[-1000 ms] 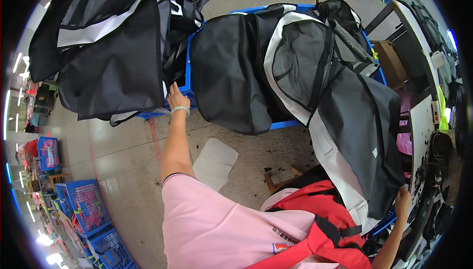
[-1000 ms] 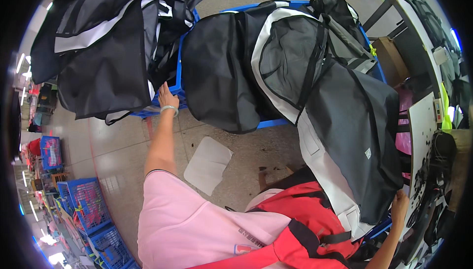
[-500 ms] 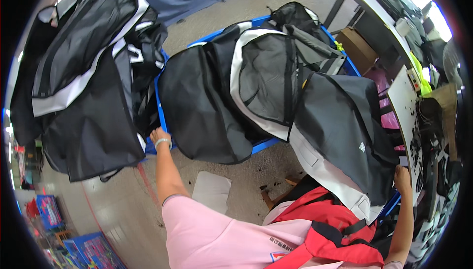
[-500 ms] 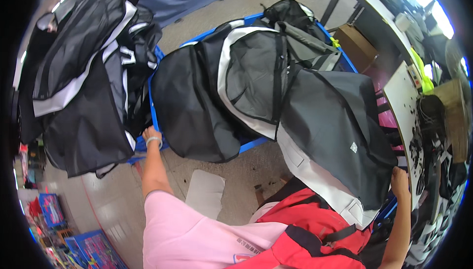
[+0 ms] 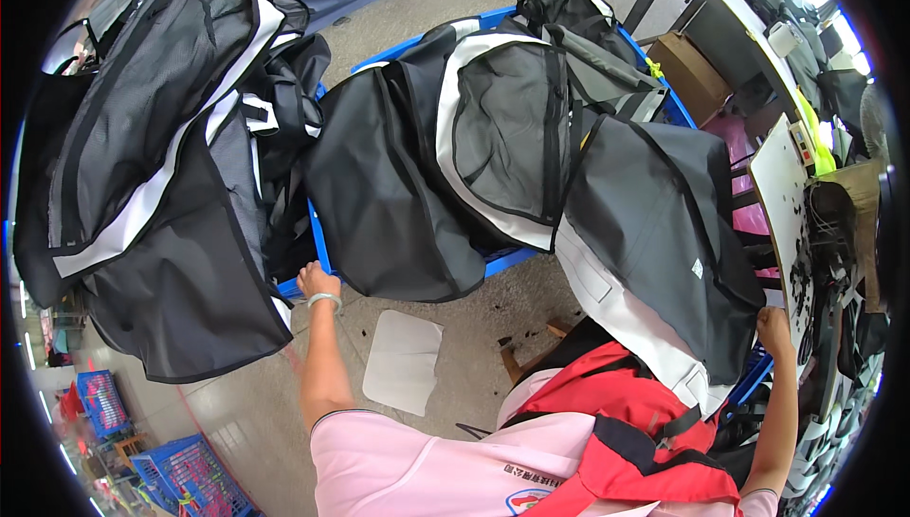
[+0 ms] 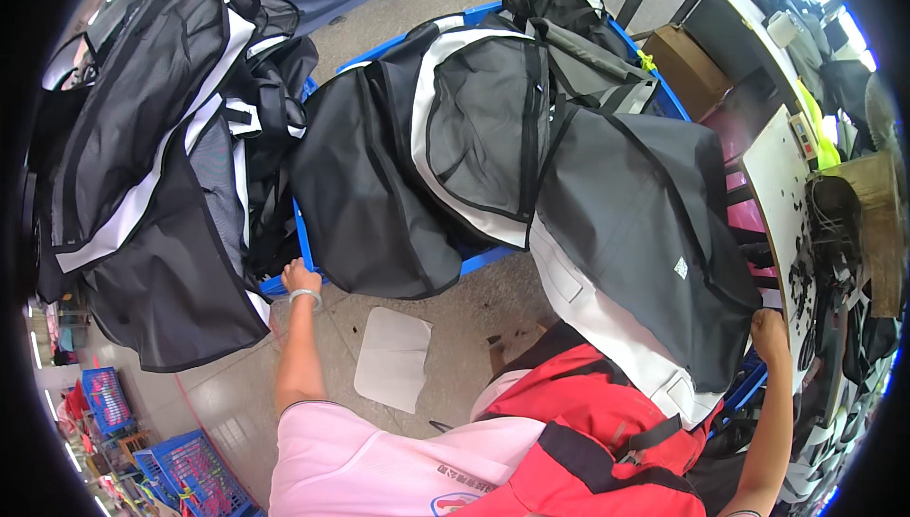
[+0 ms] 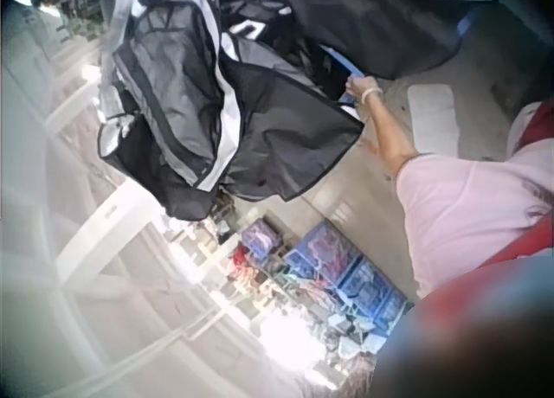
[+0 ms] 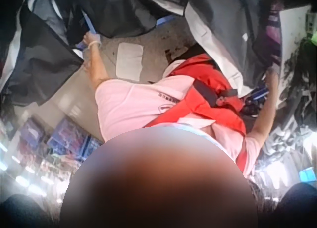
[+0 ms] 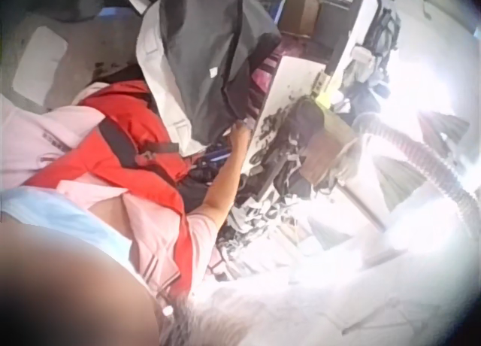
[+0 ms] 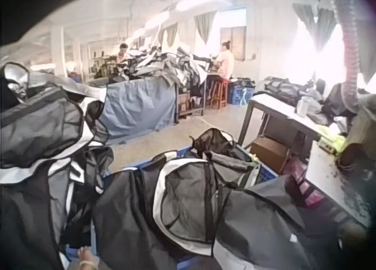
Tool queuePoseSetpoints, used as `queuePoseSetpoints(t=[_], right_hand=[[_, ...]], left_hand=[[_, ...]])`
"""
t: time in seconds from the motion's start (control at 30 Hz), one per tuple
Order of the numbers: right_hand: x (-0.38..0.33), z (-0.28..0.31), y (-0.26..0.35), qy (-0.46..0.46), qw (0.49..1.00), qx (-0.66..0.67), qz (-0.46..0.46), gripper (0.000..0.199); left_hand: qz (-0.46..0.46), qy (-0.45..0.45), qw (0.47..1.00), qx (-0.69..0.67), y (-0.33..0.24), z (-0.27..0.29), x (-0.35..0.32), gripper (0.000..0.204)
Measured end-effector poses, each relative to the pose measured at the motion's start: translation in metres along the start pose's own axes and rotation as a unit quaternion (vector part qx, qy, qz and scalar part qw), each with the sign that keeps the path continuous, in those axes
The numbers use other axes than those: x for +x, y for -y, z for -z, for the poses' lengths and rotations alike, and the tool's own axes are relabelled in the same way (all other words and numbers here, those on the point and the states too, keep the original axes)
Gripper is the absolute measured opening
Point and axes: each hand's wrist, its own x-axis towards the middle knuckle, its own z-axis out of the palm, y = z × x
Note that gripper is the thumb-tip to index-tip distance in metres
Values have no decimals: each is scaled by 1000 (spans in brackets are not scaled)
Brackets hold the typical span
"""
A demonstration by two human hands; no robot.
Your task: The recorder is assembling and sewing components of black and gray bags at an industrial workstation.
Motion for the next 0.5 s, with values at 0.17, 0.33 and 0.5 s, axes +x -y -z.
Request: queuePoseSetpoints(t=[0.17,0.33,0.5], right_hand=[[13,-4,-5,-1,998,-52,25,14],[8,-5,-4,-20,999,4,31,13],[6,-12,-7,-24,997,70,23,12]], left_hand=[[-4,31,999,18,-15,11,-32,47],[4,77,997,26,-42,18,-61,45],[-12,79,997,16,-61,19,-89,39]])
